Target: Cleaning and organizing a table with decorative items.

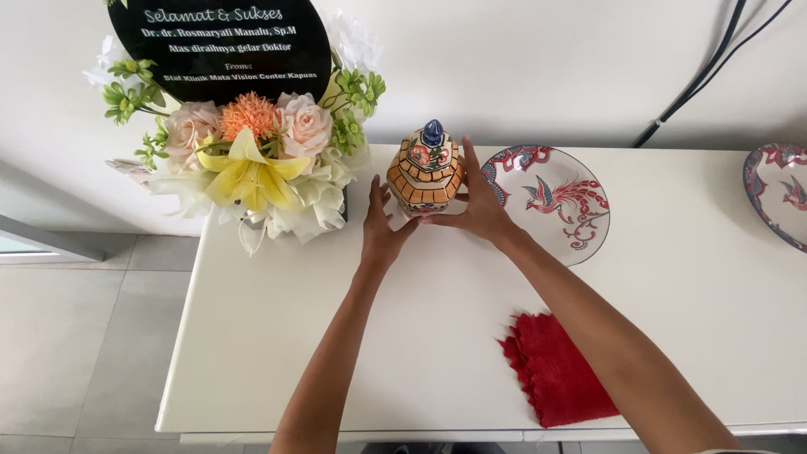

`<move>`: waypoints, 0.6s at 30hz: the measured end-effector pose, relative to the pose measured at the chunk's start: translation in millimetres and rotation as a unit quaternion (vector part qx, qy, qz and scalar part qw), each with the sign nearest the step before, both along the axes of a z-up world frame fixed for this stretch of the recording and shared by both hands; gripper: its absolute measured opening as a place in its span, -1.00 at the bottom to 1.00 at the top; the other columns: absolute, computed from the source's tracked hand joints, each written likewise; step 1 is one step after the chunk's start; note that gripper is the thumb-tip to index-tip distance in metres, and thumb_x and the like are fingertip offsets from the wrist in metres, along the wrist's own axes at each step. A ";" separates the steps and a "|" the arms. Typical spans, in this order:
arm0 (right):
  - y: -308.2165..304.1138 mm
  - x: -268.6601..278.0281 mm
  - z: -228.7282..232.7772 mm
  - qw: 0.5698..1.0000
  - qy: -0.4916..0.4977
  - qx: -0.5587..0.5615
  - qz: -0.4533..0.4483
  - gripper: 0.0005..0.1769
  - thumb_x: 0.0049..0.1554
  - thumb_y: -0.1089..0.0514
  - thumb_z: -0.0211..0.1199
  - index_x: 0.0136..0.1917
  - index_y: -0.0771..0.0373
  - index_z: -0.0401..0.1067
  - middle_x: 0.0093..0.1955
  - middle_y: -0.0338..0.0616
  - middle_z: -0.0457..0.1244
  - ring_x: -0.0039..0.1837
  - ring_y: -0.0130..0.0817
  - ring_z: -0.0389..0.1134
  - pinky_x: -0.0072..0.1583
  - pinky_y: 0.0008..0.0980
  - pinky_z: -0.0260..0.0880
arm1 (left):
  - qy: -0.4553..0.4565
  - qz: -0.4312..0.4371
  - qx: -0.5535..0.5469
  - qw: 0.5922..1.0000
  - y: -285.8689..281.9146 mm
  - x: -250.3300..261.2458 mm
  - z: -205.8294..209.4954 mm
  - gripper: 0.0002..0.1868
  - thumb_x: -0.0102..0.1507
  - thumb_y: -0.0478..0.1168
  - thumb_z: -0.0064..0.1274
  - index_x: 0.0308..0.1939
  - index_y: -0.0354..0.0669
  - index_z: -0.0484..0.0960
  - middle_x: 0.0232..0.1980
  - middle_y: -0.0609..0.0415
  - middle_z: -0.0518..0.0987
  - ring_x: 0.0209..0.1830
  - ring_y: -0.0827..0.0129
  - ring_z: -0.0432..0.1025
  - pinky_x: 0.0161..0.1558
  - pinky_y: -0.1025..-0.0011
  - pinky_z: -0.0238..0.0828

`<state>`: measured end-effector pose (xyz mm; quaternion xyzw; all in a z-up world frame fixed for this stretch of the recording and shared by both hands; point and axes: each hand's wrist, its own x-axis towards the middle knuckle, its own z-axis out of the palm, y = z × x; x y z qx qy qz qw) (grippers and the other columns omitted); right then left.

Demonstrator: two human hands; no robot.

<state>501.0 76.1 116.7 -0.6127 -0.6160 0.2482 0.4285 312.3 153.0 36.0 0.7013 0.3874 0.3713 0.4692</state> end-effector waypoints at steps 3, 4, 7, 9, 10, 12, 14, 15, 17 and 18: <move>-3.8 2.3 -9.4 1.000 -0.020 0.001 -0.019 0.64 -0.12 -0.13 0.65 0.68 0.16 -0.62 0.63 0.12 -0.03 0.59 -0.02 0.16 0.37 -0.07 0.36 | 0.011 -0.006 0.004 1.000 -1.3 -6.5 -0.4 0.19 0.11 -0.19 0.40 0.61 -0.14 -0.16 0.59 -0.22 0.17 0.51 -0.02 0.22 0.22 0.06 0.46; -5.3 1.4 -7.8 1.000 -0.020 0.001 -0.021 0.64 -0.12 -0.13 0.65 0.68 0.16 -0.62 0.63 0.12 -0.03 0.59 -0.02 0.16 0.37 -0.07 0.36 | 0.011 -0.007 0.004 1.000 -2.7 -6.5 1.1 0.19 0.11 -0.19 0.40 0.61 -0.14 -0.16 0.59 -0.22 0.17 0.51 -0.02 0.22 0.22 0.06 0.46; -14.9 -1.6 -8.3 1.000 -0.004 0.023 -0.005 0.59 -0.05 -0.08 0.62 0.67 0.18 -0.66 0.63 0.16 -0.05 0.59 0.01 0.15 0.40 -0.06 0.31 | 0.021 -0.004 0.010 1.000 -14.1 -10.4 1.7 0.15 0.12 -0.19 0.38 0.60 -0.13 -0.11 0.56 -0.20 0.22 0.46 -0.01 0.29 0.17 0.09 0.49; -24.7 -0.6 -12.9 0.995 -0.041 0.077 -0.038 0.50 0.07 0.05 0.62 0.69 0.18 -0.62 0.64 0.36 -0.17 0.61 0.15 0.00 0.47 0.02 0.26 | 0.019 0.031 0.009 0.999 -27.1 -14.5 -0.7 0.05 0.16 -0.20 0.33 0.57 -0.14 -0.03 0.50 -0.18 0.29 0.41 0.02 0.34 0.13 0.12 0.52; -39.1 -1.6 -8.6 0.996 -0.039 0.075 -0.042 0.50 0.07 0.05 0.62 0.69 0.18 -0.62 0.64 0.36 -0.17 0.61 0.15 0.00 0.47 0.02 0.26 | 0.022 0.027 0.008 0.999 -37.3 -18.8 0.2 0.05 0.16 -0.20 0.33 0.57 -0.14 -0.03 0.50 -0.18 0.29 0.41 0.02 0.34 0.13 0.12 0.52; -72.9 -3.0 -1.4 0.983 -0.022 0.163 -0.081 0.09 0.23 0.15 0.40 0.74 0.21 -0.27 0.60 0.19 0.08 0.58 -0.05 0.21 0.51 -0.11 0.32 | 0.016 0.060 0.012 0.998 -61.3 -26.4 0.8 -0.28 0.25 -0.22 0.22 0.43 -0.16 0.23 0.37 -0.10 0.43 0.31 0.10 0.42 0.11 0.16 0.55; -115.3 -4.2 13.3 0.977 -0.031 0.167 -0.130 -0.32 0.29 0.20 0.33 0.54 0.26 0.05 0.42 0.08 0.22 0.42 -0.19 0.32 0.40 -0.21 0.41 | 0.032 0.042 0.012 0.999 -88.3 -32.8 10.2 -0.50 0.27 -0.23 0.18 0.26 -0.16 0.38 0.27 -0.03 0.50 0.21 0.16 0.48 0.06 0.20 0.56; -138.3 -3.8 21.3 0.969 -0.045 0.176 -0.170 -0.69 0.36 0.24 0.25 0.35 0.31 0.36 0.24 -0.03 0.36 0.27 -0.32 0.43 0.30 -0.32 0.50 | 0.043 0.032 0.016 0.998 -103.8 -34.6 14.6 -0.71 0.30 -0.25 0.13 0.09 -0.16 0.53 0.18 0.04 0.57 0.12 0.23 0.53 0.02 0.24 0.57; -188.0 3.1 23.9 0.966 -0.057 0.146 -0.205 -0.81 0.39 0.25 0.21 0.26 0.31 0.43 0.15 -0.07 0.38 0.17 -0.38 0.46 0.21 -0.37 0.51 | 0.068 -0.001 0.018 0.998 -135.1 -35.2 26.3 -0.83 0.30 -0.24 0.14 -0.06 -0.17 0.60 0.09 0.07 0.60 0.02 0.26 0.55 -0.05 0.27 0.57; -212.5 6.8 26.5 0.962 -0.070 0.124 -0.232 -0.87 0.42 0.27 0.17 0.17 0.32 0.49 0.06 -0.11 0.41 0.08 -0.44 0.48 0.13 -0.42 0.53 | 0.090 -0.026 0.027 0.995 -150.1 -34.8 33.0 -0.90 0.30 -0.23 0.14 -0.20 -0.18 0.66 0.00 0.11 0.63 -0.08 0.30 0.57 -0.12 0.30 0.56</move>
